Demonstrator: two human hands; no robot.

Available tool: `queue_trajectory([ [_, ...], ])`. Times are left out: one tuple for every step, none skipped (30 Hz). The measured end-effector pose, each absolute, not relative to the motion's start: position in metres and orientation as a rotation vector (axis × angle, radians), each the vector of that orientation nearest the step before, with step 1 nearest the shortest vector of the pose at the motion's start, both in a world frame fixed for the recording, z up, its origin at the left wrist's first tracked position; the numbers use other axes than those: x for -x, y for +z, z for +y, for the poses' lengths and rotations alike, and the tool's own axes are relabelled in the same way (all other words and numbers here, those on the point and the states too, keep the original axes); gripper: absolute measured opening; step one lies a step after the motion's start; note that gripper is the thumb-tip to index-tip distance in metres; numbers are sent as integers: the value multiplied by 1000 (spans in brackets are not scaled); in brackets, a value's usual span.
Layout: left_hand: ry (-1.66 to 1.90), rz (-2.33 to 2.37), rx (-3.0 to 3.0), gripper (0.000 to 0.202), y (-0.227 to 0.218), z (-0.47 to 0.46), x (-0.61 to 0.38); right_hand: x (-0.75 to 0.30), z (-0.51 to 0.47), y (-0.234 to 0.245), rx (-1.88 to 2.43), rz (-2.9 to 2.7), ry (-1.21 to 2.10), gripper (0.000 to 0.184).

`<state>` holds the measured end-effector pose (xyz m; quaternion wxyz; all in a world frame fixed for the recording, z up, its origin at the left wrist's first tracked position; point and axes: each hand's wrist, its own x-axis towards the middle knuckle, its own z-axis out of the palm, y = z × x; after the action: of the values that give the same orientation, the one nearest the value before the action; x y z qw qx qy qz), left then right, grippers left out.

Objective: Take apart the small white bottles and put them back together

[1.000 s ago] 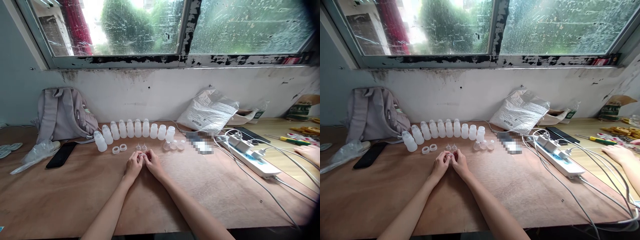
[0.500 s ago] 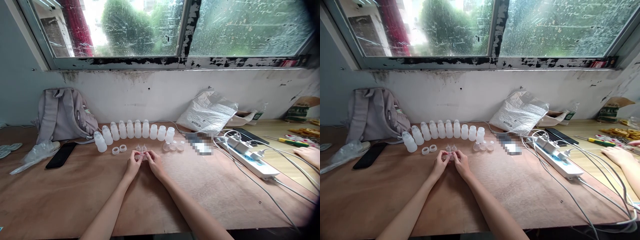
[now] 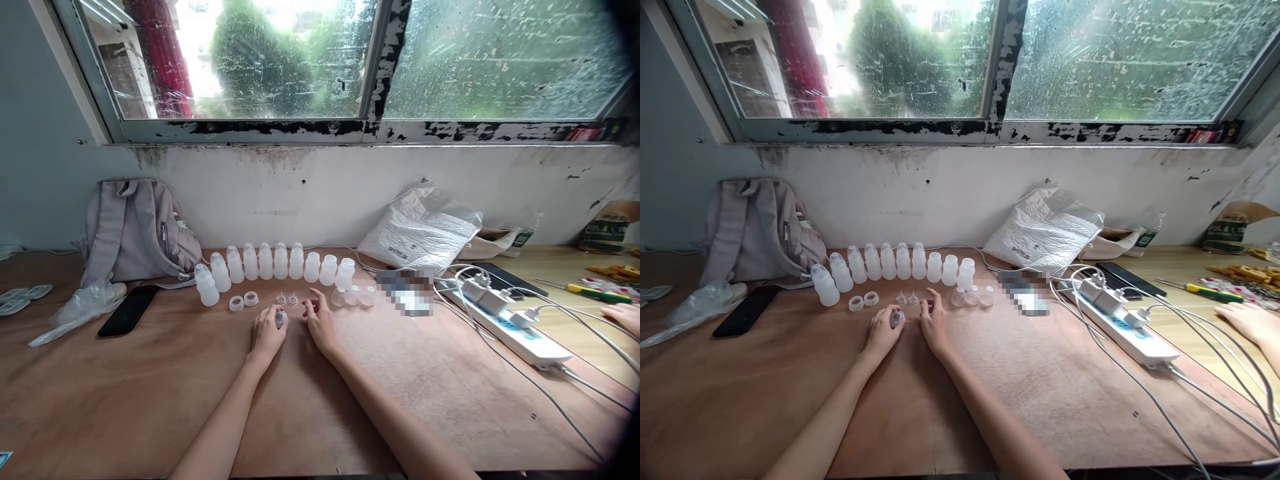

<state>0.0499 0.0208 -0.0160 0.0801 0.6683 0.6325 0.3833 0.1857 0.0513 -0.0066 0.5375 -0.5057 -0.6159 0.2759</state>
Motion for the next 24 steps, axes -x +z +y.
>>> queue_trajectory([
  [1156, 1884, -2009, 23, -17, 22, -50, -188, 60, -5, 1227, -1470, 625, 36],
  [1172, 1880, -2017, 23, -17, 22, -49, -191, 69, -3, 1250, -1491, 583, 38],
  [1192, 1880, -2020, 23, -17, 23, -49, -193, 79, 1, 1274, -1525, 538, 40],
  [1213, 1883, -2017, 23, -18, 23, -49, -196, 90, 5, 1304, -1558, 486, 41],
  [1232, 1887, -2007, 23, -18, 24, -49, -197, 100, 10, 1336, -1594, 443, 42],
  [1248, 1892, -1991, 23, -19, 24, -48, -199, 109, 16, 1366, -1624, 409, 42],
  [1262, 1893, -1972, 24, -19, 25, -47, -199, 118, 21, 1394, -1648, 390, 42],
  [1277, 1885, -1944, 24, -19, 25, -46, -200, 126, 26, 1423, -1667, 387, 42],
  [1289, 1866, -1913, 24, -20, 26, -45, -199, 132, 30, 1461, -1677, 389, 42],
  [1299, 1841, -1882, 22, -20, 26, -44, -198, 138, 33, 1501, -1678, 393, 42],
  [1306, 1812, -1856, 21, -21, 27, -43, -197, 141, 35, 1538, -1672, 392, 42],
  [1311, 1781, -1838, 19, -20, 27, -42, -196, 144, 36, 1569, -1661, 384, 42],
  [1315, 1752, -1828, 17, -20, 27, -42, -195, 144, 35, 1587, -1648, 370, 40],
  [1319, 1729, -1824, 16, -20, 27, -41, -194, 143, 34, 1590, -1636, 350, 38],
  [1327, 1711, -1820, 16, -19, 26, -41, -194, 141, 33, 1583, -1626, 329, 34],
  [1340, 1694, -1809, 16, -18, 26, -41, -194, 136, 32, 1576, -1616, 312, 29],
  [1355, 1678, -1793, 16, -18, 25, -41, -195, 131, 31, 1563, -1609, 288, 25],
  [1372, 1663, -1771, 17, -17, 25, -41, -197, 124, 30, 1540, -1606, 252, 22],
  [1390, 1649, -1743, 17, -16, 24, -42, -200, 116, 29, 1505, -1607, 207, 20],
  [1411, 1635, -1710, 18, -15, 24, -42, -204, 107, 30, 1451, -1613, 150, 18],
  [1432, 1621, -1671, 19, -14, 24, -43, -208, 98, 30, 1387, -1619, 97, 17],
  [1454, 1604, -1627, 20, -13, 24, -43, -213, 89, 31, 1331, -1620, 69, 16],
  [1474, 1582, -1579, 21, -12, 25, -44, -217, 81, 32, 1292, -1617, 75, 16],
  [1489, 1556, -1528, 23, -12, 25, -45, -222, 72, 33, 1277, -1598, 104, 17],
])
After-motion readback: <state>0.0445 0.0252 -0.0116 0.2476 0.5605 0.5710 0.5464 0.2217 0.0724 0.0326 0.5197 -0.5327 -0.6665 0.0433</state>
